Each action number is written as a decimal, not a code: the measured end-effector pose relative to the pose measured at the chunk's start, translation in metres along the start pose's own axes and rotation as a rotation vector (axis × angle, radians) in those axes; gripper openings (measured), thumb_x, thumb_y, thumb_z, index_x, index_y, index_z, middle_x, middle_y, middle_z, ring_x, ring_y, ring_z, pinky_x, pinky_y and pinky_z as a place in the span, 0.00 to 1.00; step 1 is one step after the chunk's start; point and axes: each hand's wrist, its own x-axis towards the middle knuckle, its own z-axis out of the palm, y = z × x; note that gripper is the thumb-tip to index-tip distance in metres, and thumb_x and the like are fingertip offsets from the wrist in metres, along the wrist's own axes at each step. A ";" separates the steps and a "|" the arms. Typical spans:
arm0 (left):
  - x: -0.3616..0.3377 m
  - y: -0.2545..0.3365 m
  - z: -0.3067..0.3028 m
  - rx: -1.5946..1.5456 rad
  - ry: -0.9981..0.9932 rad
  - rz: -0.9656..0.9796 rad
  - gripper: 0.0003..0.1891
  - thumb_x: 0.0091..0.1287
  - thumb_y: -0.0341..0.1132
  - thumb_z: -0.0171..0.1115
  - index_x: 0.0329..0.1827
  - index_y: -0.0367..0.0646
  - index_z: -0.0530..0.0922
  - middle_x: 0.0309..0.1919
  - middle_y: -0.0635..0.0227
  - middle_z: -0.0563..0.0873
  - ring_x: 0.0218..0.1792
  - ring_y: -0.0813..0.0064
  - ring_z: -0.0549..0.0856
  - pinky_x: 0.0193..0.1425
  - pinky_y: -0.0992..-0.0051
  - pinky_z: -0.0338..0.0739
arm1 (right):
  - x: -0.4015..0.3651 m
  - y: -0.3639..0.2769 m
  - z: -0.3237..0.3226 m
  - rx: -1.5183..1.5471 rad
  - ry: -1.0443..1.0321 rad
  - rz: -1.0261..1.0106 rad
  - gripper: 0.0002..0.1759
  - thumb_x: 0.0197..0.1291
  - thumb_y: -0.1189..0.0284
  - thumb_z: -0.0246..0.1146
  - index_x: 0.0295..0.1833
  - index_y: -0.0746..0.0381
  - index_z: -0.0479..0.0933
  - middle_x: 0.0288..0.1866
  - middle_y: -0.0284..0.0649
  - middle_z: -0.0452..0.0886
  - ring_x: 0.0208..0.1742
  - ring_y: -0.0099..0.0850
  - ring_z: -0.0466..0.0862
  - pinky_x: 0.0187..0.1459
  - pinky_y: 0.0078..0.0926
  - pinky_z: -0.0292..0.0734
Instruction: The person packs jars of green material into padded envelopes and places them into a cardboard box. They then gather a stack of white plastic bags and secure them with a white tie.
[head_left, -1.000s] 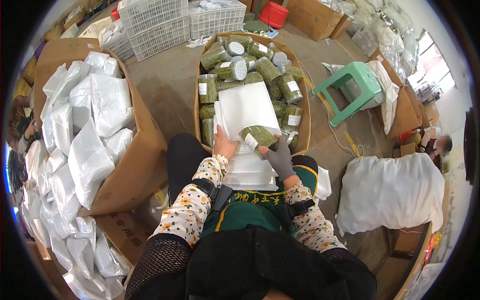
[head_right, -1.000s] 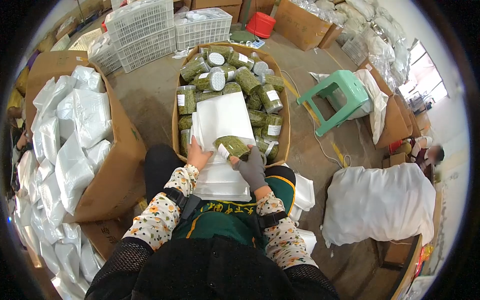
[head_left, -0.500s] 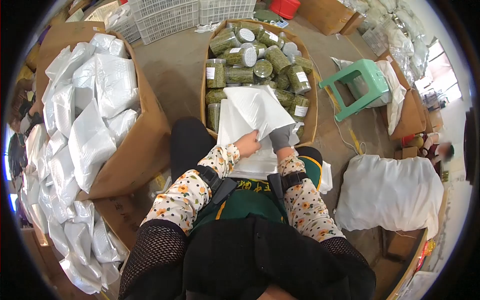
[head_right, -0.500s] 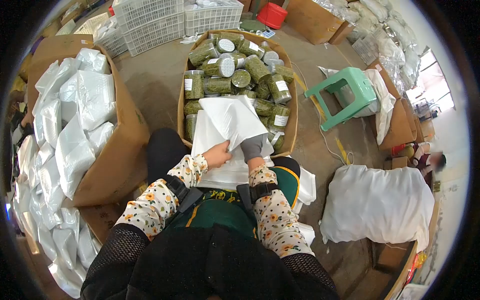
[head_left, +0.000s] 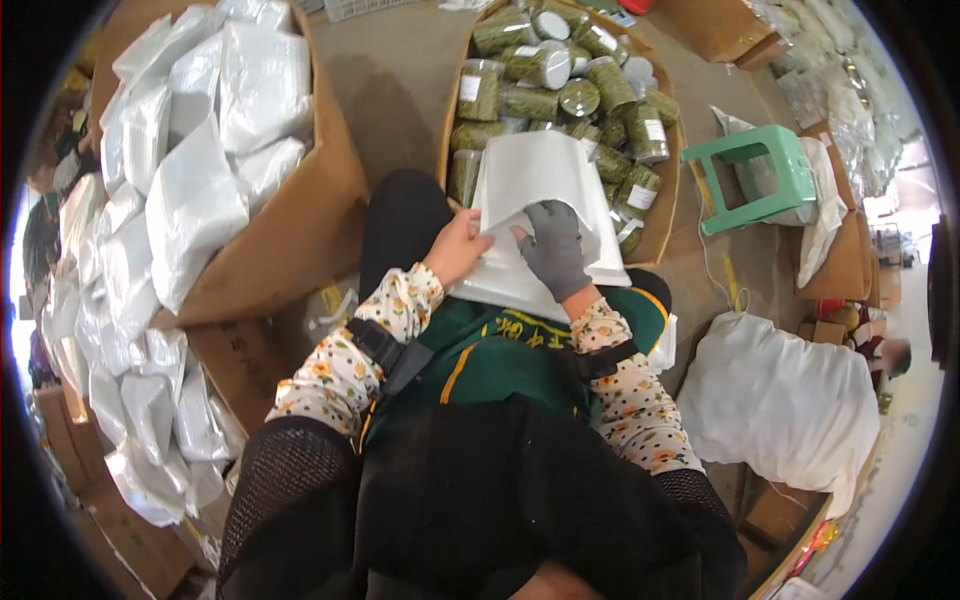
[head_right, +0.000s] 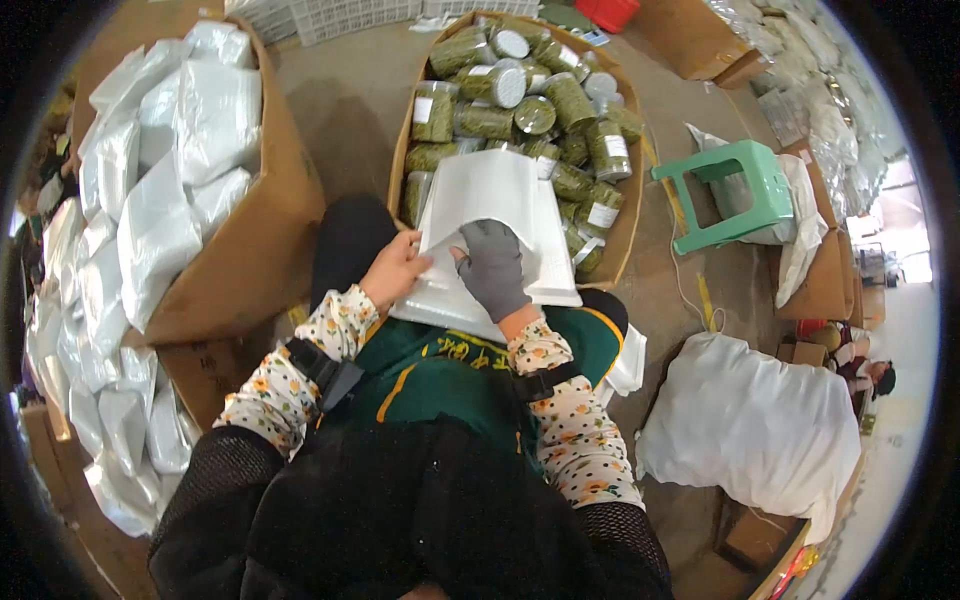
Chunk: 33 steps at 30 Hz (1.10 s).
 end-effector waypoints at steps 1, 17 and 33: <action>-0.006 0.013 -0.001 0.030 -0.026 -0.060 0.18 0.64 0.33 0.56 0.54 0.35 0.68 0.25 0.67 0.79 0.23 0.79 0.76 0.26 0.77 0.71 | 0.003 -0.007 -0.004 0.209 0.046 -0.190 0.14 0.51 0.74 0.63 0.44 0.64 0.75 0.37 0.46 0.78 0.39 0.45 0.79 0.42 0.43 0.73; 0.006 0.028 0.006 -0.146 -0.060 -0.165 0.31 0.70 0.34 0.46 0.75 0.45 0.46 0.30 0.69 0.76 0.14 0.83 0.66 0.14 0.81 0.61 | -0.009 -0.014 0.013 0.550 -0.194 -0.009 0.07 0.57 0.73 0.61 0.39 0.64 0.73 0.34 0.42 0.76 0.34 0.36 0.77 0.39 0.31 0.72; 0.019 0.024 -0.017 0.192 -0.187 -0.052 0.30 0.69 0.30 0.49 0.73 0.50 0.52 0.27 0.61 0.76 0.24 0.74 0.78 0.29 0.72 0.77 | -0.183 0.199 -0.177 -0.039 0.005 0.731 0.13 0.59 0.73 0.57 0.51 0.60 0.71 0.42 0.39 0.77 0.44 0.32 0.77 0.45 0.28 0.73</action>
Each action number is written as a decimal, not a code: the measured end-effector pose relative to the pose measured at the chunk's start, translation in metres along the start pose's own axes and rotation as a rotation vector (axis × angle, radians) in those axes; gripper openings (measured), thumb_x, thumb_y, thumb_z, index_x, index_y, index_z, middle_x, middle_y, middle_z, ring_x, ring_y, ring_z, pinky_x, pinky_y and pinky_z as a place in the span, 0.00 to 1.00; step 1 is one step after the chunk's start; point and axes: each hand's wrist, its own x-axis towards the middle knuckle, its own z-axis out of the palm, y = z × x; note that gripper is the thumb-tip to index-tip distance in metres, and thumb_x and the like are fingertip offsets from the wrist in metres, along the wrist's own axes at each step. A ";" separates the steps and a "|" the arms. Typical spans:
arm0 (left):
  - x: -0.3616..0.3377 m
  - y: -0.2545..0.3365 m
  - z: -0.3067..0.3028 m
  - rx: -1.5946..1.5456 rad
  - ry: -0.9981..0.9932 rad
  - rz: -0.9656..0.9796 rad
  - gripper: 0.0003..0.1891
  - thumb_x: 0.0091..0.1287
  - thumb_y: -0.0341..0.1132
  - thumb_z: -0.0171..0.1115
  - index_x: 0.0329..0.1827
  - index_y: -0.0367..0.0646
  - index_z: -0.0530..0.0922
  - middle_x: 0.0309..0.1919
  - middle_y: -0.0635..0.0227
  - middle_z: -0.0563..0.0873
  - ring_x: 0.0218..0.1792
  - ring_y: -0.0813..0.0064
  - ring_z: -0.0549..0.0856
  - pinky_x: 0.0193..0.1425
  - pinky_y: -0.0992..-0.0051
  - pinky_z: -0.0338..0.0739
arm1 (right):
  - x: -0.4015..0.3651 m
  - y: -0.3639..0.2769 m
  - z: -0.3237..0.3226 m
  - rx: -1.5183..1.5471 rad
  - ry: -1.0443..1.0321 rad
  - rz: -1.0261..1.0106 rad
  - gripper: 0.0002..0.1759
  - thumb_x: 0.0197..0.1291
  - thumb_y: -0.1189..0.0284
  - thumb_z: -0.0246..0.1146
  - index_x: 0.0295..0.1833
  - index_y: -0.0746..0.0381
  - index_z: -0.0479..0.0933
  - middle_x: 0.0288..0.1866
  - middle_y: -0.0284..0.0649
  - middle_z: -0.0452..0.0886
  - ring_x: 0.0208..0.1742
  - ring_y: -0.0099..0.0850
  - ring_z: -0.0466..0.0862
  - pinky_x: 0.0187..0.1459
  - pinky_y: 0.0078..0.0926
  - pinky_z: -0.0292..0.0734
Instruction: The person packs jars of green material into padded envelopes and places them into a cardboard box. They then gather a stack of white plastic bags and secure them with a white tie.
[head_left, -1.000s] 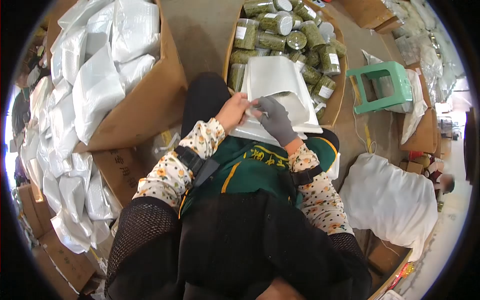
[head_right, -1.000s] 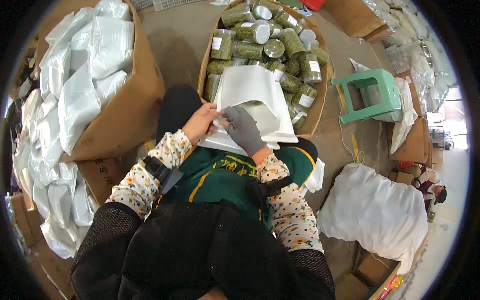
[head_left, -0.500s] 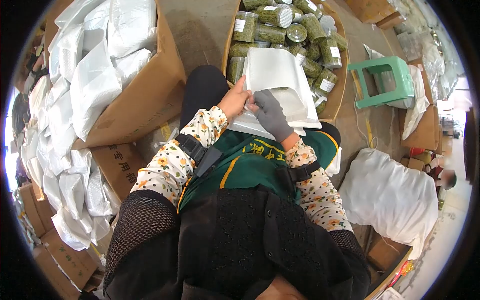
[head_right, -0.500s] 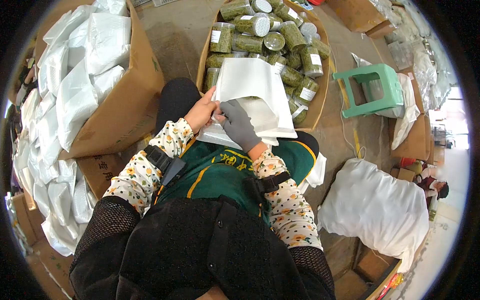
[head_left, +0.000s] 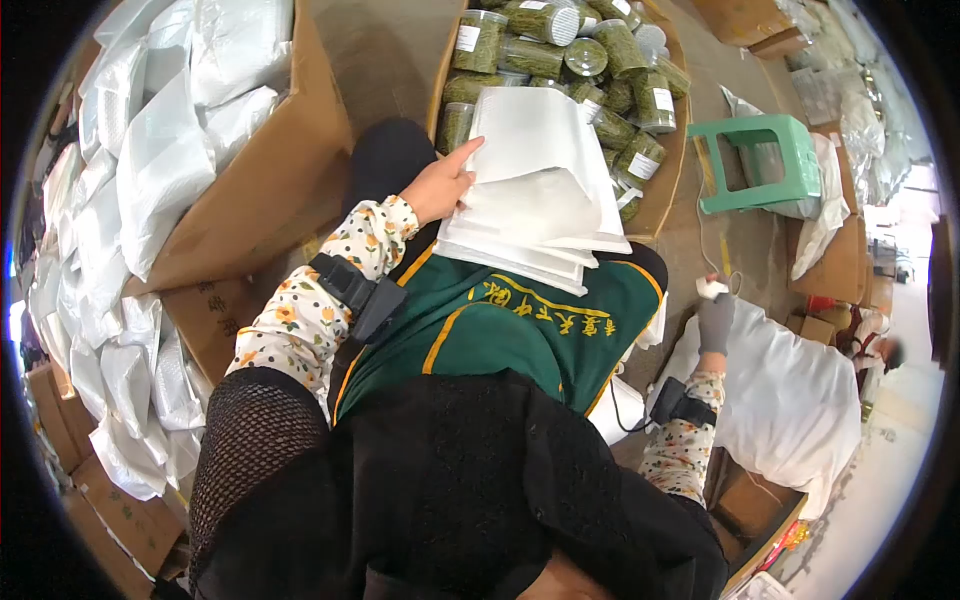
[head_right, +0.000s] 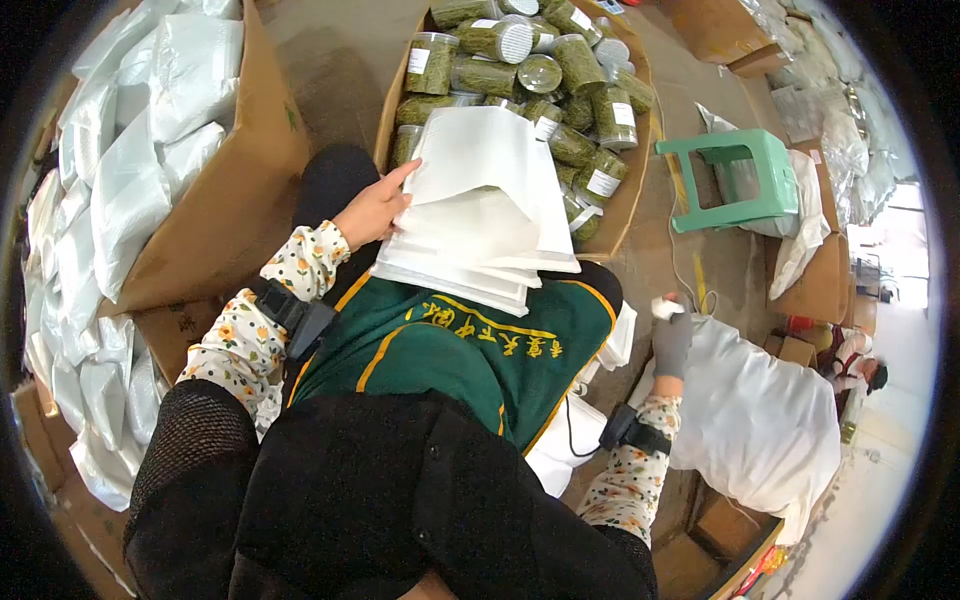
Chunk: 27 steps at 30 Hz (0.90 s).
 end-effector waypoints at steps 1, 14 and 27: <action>-0.004 0.011 -0.002 0.061 -0.018 -0.010 0.28 0.69 0.31 0.49 0.72 0.49 0.55 0.28 0.60 0.77 0.25 0.71 0.79 0.32 0.70 0.78 | -0.001 -0.014 -0.002 -0.115 0.078 -0.138 0.16 0.57 0.74 0.59 0.53 0.59 0.71 0.47 0.40 0.76 0.48 0.36 0.77 0.48 0.30 0.73; 0.022 0.012 -0.017 1.028 0.024 1.108 0.11 0.53 0.23 0.58 0.40 0.42 0.74 0.55 0.63 0.77 0.59 0.60 0.73 0.60 0.65 0.69 | 0.077 -0.189 0.122 -0.033 -0.053 -1.387 0.18 0.38 0.79 0.64 0.41 0.60 0.73 0.55 0.42 0.75 0.57 0.43 0.75 0.57 0.39 0.71; 0.024 0.001 -0.014 -0.047 0.042 0.255 0.14 0.67 0.38 0.55 0.43 0.33 0.79 0.31 0.64 0.85 0.34 0.80 0.81 0.41 0.76 0.73 | 0.045 -0.166 0.157 1.066 -0.288 -0.097 0.15 0.64 0.64 0.60 0.42 0.67 0.76 0.36 0.30 0.76 0.35 0.18 0.72 0.38 0.17 0.68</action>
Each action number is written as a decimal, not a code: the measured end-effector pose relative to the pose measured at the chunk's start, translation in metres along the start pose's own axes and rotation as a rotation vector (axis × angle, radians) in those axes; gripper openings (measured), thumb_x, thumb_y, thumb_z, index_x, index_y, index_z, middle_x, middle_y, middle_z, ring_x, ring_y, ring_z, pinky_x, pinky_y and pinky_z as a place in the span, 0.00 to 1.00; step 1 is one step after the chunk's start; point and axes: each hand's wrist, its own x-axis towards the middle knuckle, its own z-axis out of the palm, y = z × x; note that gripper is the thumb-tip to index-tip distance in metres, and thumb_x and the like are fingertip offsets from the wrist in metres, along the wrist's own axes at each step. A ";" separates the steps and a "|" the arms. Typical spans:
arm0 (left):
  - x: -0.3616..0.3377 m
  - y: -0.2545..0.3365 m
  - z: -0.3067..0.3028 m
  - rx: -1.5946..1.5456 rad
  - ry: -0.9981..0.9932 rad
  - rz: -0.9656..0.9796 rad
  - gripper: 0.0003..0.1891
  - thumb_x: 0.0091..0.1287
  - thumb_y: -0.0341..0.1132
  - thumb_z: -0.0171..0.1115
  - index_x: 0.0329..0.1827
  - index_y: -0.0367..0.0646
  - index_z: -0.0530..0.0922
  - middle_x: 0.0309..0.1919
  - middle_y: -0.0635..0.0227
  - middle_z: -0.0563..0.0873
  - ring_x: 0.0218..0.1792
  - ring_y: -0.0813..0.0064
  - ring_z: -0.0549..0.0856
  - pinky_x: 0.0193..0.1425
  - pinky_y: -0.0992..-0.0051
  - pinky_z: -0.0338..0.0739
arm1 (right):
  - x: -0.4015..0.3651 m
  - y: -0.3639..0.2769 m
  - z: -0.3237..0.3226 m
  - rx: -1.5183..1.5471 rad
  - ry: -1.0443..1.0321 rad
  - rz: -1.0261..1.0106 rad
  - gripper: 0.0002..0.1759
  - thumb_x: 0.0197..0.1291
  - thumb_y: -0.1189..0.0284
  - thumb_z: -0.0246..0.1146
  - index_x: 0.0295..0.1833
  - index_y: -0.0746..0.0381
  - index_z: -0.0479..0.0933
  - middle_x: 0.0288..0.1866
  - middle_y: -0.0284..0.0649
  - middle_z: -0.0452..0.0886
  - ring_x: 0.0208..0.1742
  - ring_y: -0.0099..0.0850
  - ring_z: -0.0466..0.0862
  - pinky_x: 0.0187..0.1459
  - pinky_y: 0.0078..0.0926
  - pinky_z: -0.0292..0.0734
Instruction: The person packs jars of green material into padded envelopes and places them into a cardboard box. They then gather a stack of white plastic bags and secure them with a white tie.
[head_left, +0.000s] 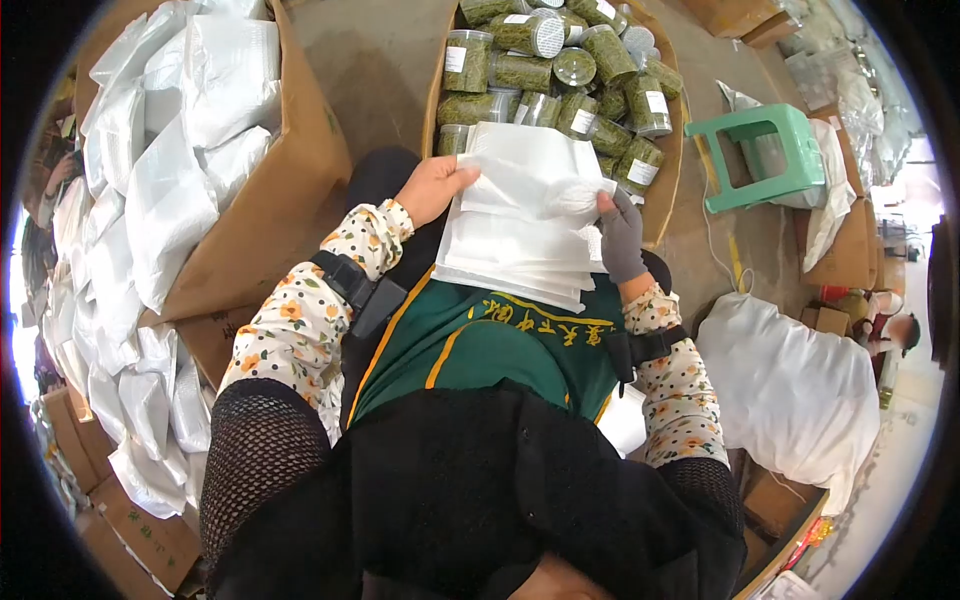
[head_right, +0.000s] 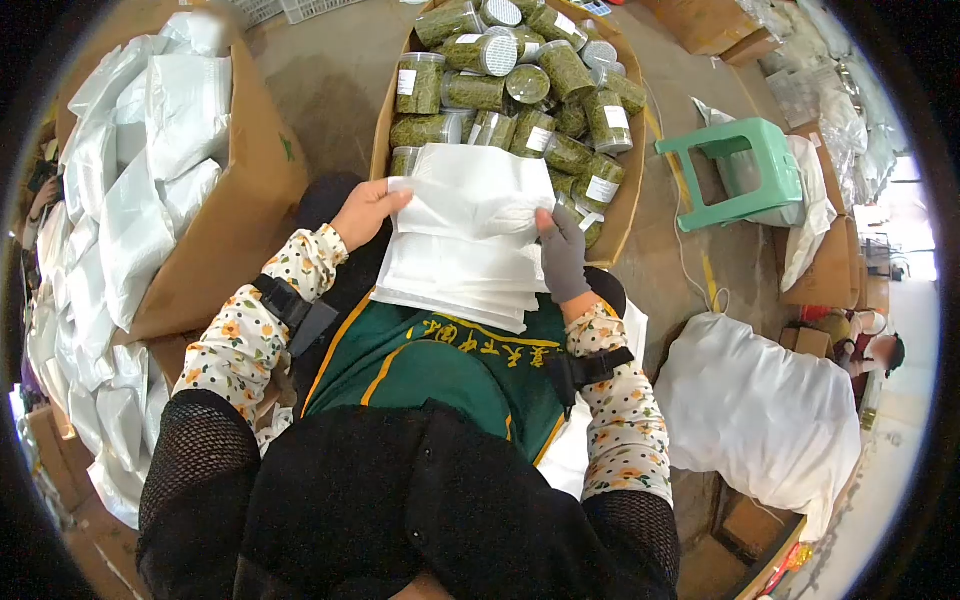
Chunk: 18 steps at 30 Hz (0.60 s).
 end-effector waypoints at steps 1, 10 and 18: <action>0.002 -0.003 0.001 -0.012 0.065 -0.048 0.15 0.67 0.38 0.55 0.43 0.33 0.79 0.31 0.65 0.85 0.34 0.79 0.81 0.41 0.76 0.73 | 0.000 0.000 0.007 0.004 0.042 0.061 0.15 0.63 0.65 0.60 0.44 0.67 0.76 0.37 0.30 0.77 0.36 0.18 0.72 0.38 0.17 0.68; 0.027 -0.027 0.014 0.604 0.117 -0.155 0.22 0.51 0.47 0.69 0.36 0.36 0.76 0.32 0.52 0.82 0.35 0.62 0.83 0.39 0.67 0.77 | 0.008 0.026 0.009 -0.736 0.056 0.137 0.16 0.58 0.61 0.57 0.35 0.66 0.74 0.31 0.48 0.78 0.35 0.38 0.77 0.40 0.35 0.71; 0.025 -0.003 0.022 -0.221 0.239 -0.376 0.35 0.61 0.48 0.64 0.61 0.29 0.65 0.53 0.52 0.78 0.54 0.65 0.78 0.58 0.69 0.72 | 0.028 0.002 0.009 0.205 -0.221 0.494 0.17 0.65 0.53 0.53 0.43 0.55 0.75 0.43 0.33 0.80 0.41 0.26 0.79 0.31 0.22 0.76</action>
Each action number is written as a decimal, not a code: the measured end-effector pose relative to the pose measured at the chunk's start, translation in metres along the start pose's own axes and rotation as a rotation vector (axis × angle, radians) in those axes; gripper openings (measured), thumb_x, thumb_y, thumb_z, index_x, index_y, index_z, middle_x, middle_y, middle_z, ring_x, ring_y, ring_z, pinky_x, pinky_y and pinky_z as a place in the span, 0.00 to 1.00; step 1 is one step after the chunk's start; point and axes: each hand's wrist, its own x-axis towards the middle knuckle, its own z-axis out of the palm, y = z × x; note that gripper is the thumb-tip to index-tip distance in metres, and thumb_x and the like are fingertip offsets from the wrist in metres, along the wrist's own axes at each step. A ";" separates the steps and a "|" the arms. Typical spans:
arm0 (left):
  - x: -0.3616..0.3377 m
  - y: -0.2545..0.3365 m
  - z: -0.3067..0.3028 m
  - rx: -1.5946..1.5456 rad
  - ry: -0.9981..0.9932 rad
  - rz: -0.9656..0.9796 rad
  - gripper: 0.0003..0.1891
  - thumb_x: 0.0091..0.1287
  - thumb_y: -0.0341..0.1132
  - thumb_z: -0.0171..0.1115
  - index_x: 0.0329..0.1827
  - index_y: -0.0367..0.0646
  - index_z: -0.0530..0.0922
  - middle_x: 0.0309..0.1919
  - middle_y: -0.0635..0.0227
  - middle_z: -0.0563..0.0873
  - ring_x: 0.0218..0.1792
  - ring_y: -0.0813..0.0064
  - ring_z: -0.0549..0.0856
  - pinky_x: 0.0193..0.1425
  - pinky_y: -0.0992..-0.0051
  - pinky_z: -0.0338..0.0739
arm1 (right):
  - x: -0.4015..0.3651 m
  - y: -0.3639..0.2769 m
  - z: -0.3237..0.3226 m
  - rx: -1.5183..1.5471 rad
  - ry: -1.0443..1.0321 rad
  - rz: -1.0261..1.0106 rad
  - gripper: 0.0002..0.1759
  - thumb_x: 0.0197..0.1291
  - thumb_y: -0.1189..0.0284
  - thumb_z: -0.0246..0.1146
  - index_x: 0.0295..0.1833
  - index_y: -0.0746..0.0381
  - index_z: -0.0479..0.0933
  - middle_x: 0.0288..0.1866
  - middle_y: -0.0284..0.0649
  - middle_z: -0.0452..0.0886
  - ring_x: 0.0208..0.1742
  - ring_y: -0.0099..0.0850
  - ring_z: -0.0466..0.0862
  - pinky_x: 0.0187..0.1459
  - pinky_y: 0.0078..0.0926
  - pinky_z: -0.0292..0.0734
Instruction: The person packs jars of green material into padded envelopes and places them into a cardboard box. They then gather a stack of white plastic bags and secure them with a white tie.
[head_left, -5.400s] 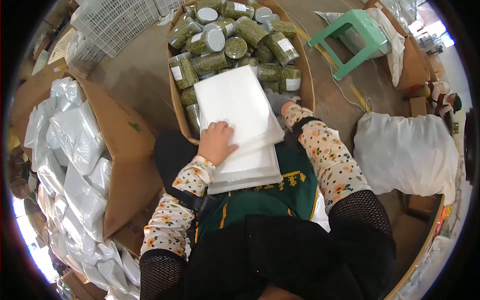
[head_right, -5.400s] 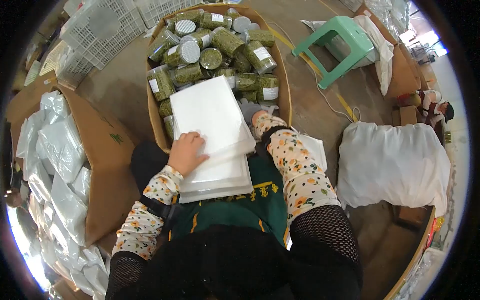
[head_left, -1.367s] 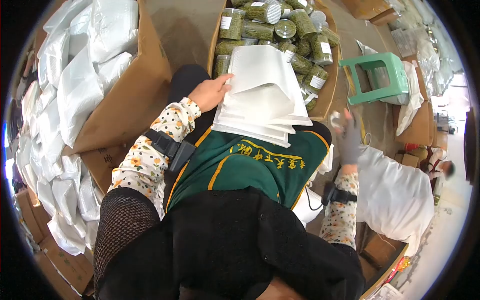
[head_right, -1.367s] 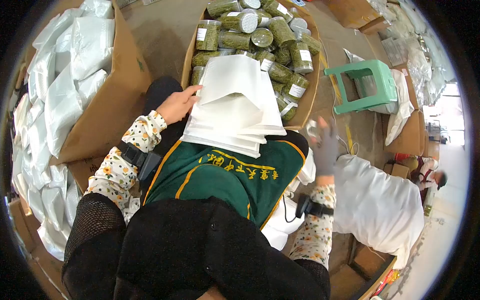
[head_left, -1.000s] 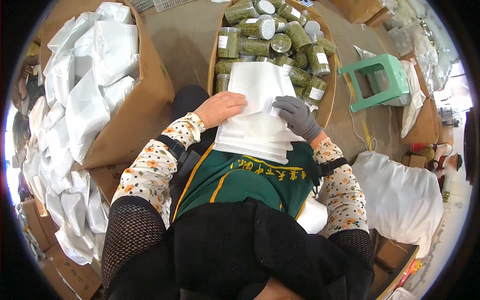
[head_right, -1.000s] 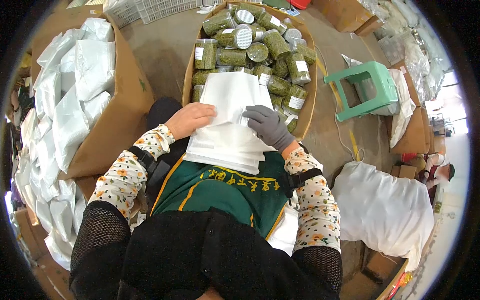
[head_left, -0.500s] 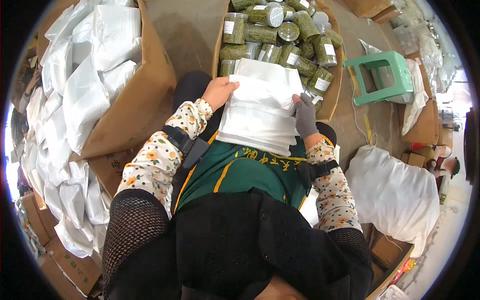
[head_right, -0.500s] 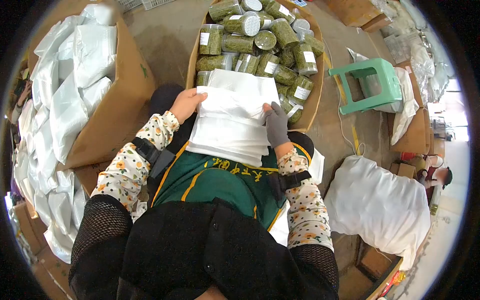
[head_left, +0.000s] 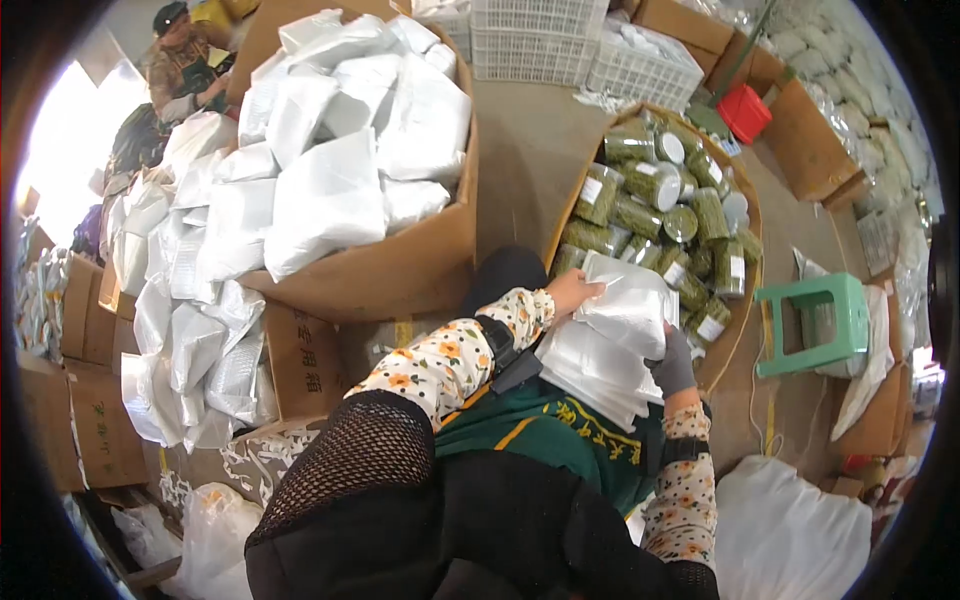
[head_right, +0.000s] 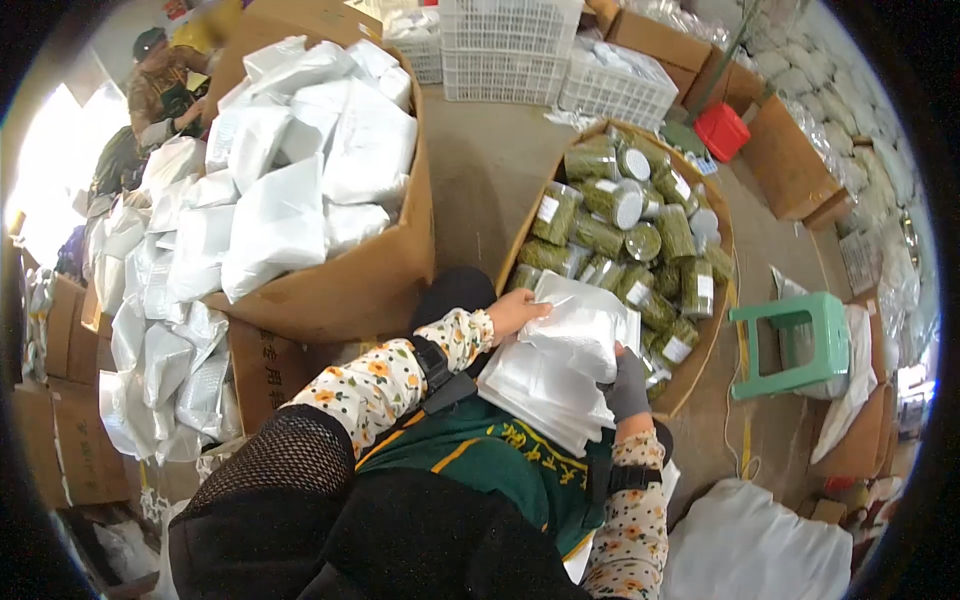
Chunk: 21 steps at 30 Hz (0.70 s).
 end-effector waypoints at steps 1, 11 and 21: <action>-0.005 0.009 -0.005 -0.101 -0.127 -0.079 0.34 0.63 0.47 0.63 0.63 0.31 0.64 0.54 0.54 0.77 0.54 0.67 0.78 0.58 0.69 0.72 | -0.009 -0.011 0.029 0.158 0.075 -0.090 0.14 0.65 0.57 0.54 0.42 0.56 0.74 0.44 0.35 0.79 0.44 0.27 0.79 0.35 0.24 0.78; -0.087 0.098 -0.034 -0.354 -0.144 0.462 0.18 0.71 0.33 0.53 0.61 0.37 0.69 0.49 0.65 0.81 0.48 0.76 0.80 0.55 0.72 0.75 | -0.043 -0.078 0.107 -0.605 0.207 -0.872 0.30 0.69 0.58 0.47 0.67 0.69 0.60 0.65 0.47 0.66 0.64 0.35 0.67 0.65 0.32 0.60; -0.148 0.113 -0.060 -0.092 0.085 0.533 0.15 0.69 0.35 0.55 0.53 0.35 0.75 0.37 0.64 0.82 0.39 0.78 0.79 0.46 0.74 0.74 | -0.065 -0.115 0.203 -0.826 -0.194 -1.219 0.49 0.62 0.35 0.37 0.73 0.65 0.51 0.76 0.53 0.47 0.76 0.46 0.46 0.72 0.40 0.40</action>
